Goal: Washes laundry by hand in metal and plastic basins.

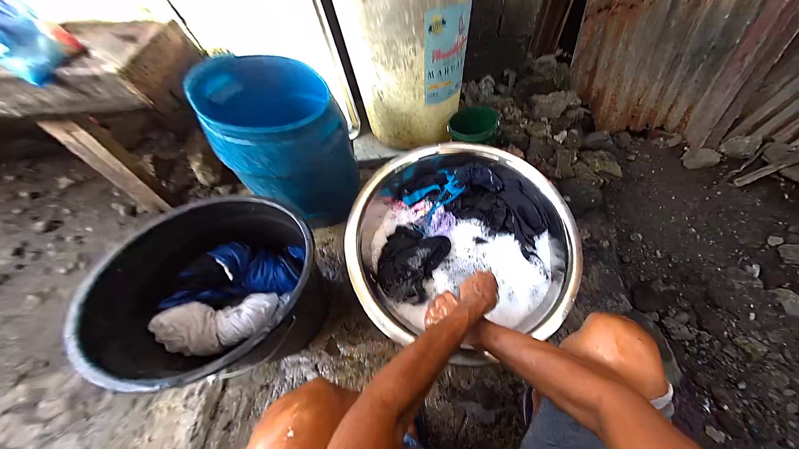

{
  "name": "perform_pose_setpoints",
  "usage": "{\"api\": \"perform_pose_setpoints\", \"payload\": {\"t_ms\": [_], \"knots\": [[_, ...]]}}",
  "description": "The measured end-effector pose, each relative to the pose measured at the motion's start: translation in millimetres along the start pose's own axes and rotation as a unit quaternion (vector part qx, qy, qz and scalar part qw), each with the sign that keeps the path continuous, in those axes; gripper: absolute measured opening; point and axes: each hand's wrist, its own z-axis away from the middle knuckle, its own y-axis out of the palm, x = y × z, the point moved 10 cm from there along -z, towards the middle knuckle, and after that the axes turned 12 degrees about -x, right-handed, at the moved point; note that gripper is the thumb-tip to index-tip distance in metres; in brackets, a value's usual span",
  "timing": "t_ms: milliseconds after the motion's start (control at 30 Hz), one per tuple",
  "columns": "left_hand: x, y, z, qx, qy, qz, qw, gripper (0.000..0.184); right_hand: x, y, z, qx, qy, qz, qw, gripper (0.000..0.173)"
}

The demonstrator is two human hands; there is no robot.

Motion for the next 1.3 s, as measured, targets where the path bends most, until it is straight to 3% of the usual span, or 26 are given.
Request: {"api": "perform_pose_setpoints", "payload": {"t_ms": [33,133,200,267,367,433,500,600,667,700,767,800,867,933,1000,1067,1233,1300], "knots": [[7,1,-12,-0.032,0.021,0.01,0.999,0.037,-2,15,-13,-0.066,-0.076,0.002,0.995,0.035],[32,-27,-21,-0.009,0.032,0.042,0.999,0.041,25,18,-25,-0.163,-0.191,0.046,0.967,0.033],[66,-82,-36,-0.067,0.029,0.027,0.997,0.035,66,-16,-22,-0.261,-0.274,0.096,0.921,0.027],[111,-145,-48,-0.154,0.034,-0.01,0.987,0.034,103,-50,-25,-0.379,-0.359,0.105,0.846,0.022],[173,-245,2,-0.245,-0.042,0.001,0.969,0.04,141,-70,-38,-0.466,-0.407,0.029,0.785,0.027],[216,-294,52,-0.321,-0.084,0.023,0.943,0.041,157,-74,-50,-0.44,-0.411,-0.03,0.797,0.033],[263,-311,104,-0.409,-0.14,0.045,0.901,0.041,151,-69,-69,-0.371,-0.373,-0.08,0.847,0.037],[360,-285,132,-0.489,-0.217,0.102,0.839,0.051,80,-35,-118,-0.216,-0.195,-0.065,0.954,0.037],[406,-214,122,-0.452,-0.245,0.163,0.842,0.061,-3,-8,-140,-0.135,-0.037,-0.077,0.987,0.043],[415,-171,108,-0.4,-0.23,0.187,0.867,0.057,-50,0,-142,-0.132,0.051,-0.113,0.983,0.048],[394,-108,90,-0.23,-0.175,0.253,0.923,0.041,-140,-1,-127,-0.186,0.238,-0.192,0.934,0.056],[383,-93,84,-0.158,-0.159,0.269,0.937,0.036,-182,-3,-112,-0.218,0.33,-0.215,0.893,0.06],[378,-88,74,-0.105,-0.152,0.259,0.948,0.031,-246,-3,-85,-0.271,0.448,-0.225,0.822,0.061],[385,-96,64,-0.1,-0.171,0.196,0.96,0.028,-281,-4,-81,-0.324,0.45,-0.254,0.793,0.059],[389,-101,57,-0.107,-0.207,0.092,0.968,0.029,-297,-1,-93,-0.37,0.391,-0.299,0.788,0.06],[386,-103,54,-0.1,-0.242,0.028,0.965,0.032,-301,8,-106,-0.365,0.355,-0.351,0.786,0.06],[384,-102,48,-0.064,-0.214,-0.015,0.975,0.029,-280,25,-110,-0.349,0.339,-0.439,0.755,0.025],[386,-99,45,-0.053,-0.199,-0.033,0.978,0.028,-264,38,-105,-0.337,0.341,-0.449,0.754,0.019]]}}
